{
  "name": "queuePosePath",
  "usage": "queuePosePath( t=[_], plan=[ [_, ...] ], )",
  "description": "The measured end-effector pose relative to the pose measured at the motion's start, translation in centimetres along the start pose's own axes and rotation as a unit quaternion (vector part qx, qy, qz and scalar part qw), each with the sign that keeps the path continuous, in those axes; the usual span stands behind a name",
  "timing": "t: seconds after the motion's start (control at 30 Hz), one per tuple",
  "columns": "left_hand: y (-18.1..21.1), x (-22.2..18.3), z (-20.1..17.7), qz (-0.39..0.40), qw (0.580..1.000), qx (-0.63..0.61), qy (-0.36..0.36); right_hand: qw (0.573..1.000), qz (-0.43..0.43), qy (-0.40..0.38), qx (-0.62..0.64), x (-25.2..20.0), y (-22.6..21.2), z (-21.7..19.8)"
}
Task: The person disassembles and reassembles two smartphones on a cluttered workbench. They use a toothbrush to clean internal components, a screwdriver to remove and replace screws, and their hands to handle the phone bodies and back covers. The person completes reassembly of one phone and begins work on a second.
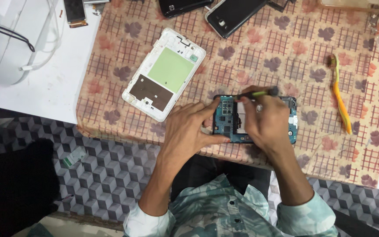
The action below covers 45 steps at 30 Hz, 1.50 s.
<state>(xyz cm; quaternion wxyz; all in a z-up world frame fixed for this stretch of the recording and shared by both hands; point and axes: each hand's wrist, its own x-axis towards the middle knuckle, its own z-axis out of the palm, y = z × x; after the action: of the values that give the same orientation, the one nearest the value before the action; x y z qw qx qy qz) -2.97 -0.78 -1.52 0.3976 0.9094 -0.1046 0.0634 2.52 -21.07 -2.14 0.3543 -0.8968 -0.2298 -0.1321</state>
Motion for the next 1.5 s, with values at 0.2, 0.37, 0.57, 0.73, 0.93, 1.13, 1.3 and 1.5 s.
queuePosePath(
  t=[0.2,0.37,0.57,0.73,0.93,1.13,1.3,1.5],
  plan=[
    [0.2,-0.1,0.1,-0.006,1.0,-0.02,0.008,0.996,-0.05,0.024,0.069,-0.7,-0.5,-0.9],
    [0.4,-0.2,-0.1,-0.004,1.0,-0.004,0.001,0.997,-0.066,0.007,0.038,-2.0,-1.4,-0.9],
    [0.8,-0.1,0.0,-0.022,1.0,0.016,-0.014,0.999,-0.033,0.0,0.023,-2.9,-1.3,-1.1],
    [0.5,-0.1,-0.3,-0.03,0.998,-0.001,-0.049,0.995,-0.089,-0.021,0.036,-4.4,-1.0,-1.1],
    [-0.7,-0.1,-1.1,0.0,0.996,-0.03,-0.079,0.996,-0.075,-0.022,0.053,-5.6,-0.8,-0.8],
    [-0.3,0.0,-1.1,-0.018,0.996,-0.028,-0.083,0.996,-0.066,-0.038,0.055,-5.9,-1.0,-0.9],
    [0.0,0.0,-1.2,-0.017,0.997,-0.046,-0.067,0.997,-0.072,-0.011,0.023,-6.6,-1.3,-1.5],
    [0.4,0.3,-1.3,-0.073,0.991,-0.037,-0.102,0.998,-0.059,0.035,0.011,-7.5,-0.9,-2.0]
  ],
)
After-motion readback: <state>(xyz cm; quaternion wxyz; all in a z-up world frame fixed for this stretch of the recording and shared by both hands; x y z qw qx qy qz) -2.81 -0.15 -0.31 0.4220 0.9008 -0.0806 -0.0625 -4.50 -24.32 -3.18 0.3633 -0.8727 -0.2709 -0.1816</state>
